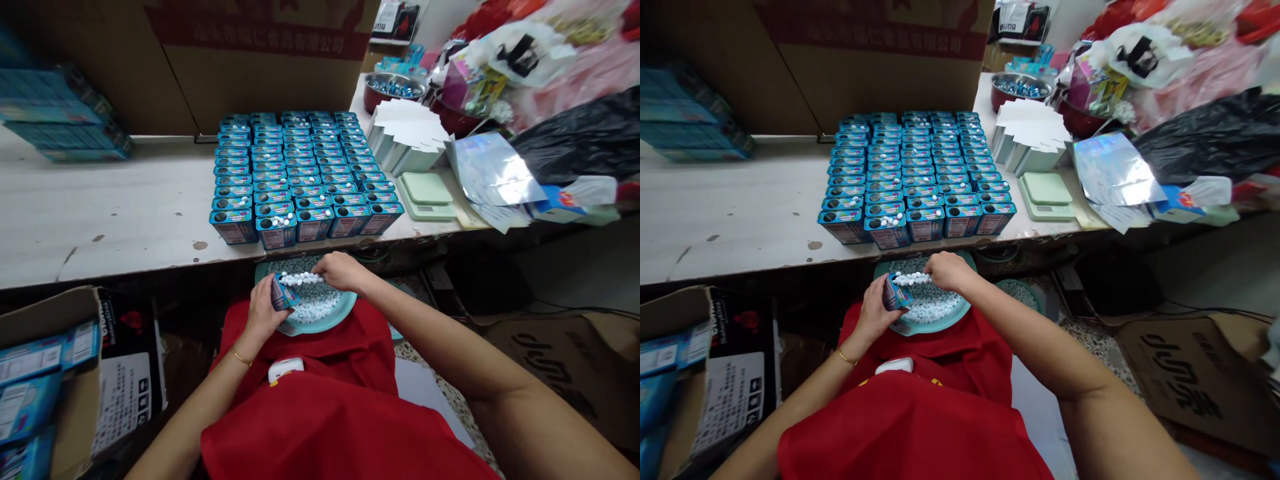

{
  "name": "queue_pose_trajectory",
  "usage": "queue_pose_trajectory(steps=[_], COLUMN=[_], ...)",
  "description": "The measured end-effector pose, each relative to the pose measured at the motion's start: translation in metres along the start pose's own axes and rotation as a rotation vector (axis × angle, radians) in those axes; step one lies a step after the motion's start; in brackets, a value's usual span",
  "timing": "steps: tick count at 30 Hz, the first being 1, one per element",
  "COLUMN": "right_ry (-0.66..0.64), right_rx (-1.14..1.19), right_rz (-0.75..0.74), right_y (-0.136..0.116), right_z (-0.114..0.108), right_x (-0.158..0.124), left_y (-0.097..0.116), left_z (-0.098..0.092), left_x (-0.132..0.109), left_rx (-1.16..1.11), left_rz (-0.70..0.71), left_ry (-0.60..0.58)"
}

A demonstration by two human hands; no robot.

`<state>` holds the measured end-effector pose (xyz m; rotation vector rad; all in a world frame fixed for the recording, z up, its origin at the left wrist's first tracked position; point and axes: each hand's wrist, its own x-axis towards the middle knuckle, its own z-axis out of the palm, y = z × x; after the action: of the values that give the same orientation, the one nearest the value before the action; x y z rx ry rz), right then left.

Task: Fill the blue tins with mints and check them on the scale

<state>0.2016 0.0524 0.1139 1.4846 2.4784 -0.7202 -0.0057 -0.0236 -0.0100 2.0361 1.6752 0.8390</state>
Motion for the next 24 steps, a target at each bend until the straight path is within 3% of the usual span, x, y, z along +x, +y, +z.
queue_pose_trajectory(steps=[3, 8, 10, 13, 16, 19, 24], right_ry=[-0.021, 0.007, 0.024, 0.006, 0.0, -0.028, -0.094], right_rx=[-0.221, -0.323, -0.325, -0.299, -0.189, -0.092, -0.103], right_rz=[0.062, 0.002, 0.001, 0.045, 0.086, 0.143, 0.166], right_y=[-0.029, -0.058, -0.056, -0.032, 0.007, 0.035, 0.03], right_z=[-0.013, -0.024, -0.026, -0.02, 0.007, 0.052, 0.124], right_x=[0.001, 0.003, -0.001, -0.01, -0.012, 0.001, 0.031], left_y=[-0.002, -0.006, -0.006, -0.007, -0.011, -0.016, -0.016], left_z=[0.005, 0.007, 0.004, -0.002, -0.008, -0.011, -0.011], left_x=[-0.002, -0.002, -0.001, -0.002, -0.006, -0.012, -0.01], left_rx=[0.022, -0.001, -0.016, -0.059, -0.134, -0.204, -0.141], left_rz=[0.003, -0.016, -0.02, -0.047, -0.07, -0.072, -0.054], left_ry=[0.01, 0.019, 0.029, 0.061, 0.073, 0.061, 0.094])
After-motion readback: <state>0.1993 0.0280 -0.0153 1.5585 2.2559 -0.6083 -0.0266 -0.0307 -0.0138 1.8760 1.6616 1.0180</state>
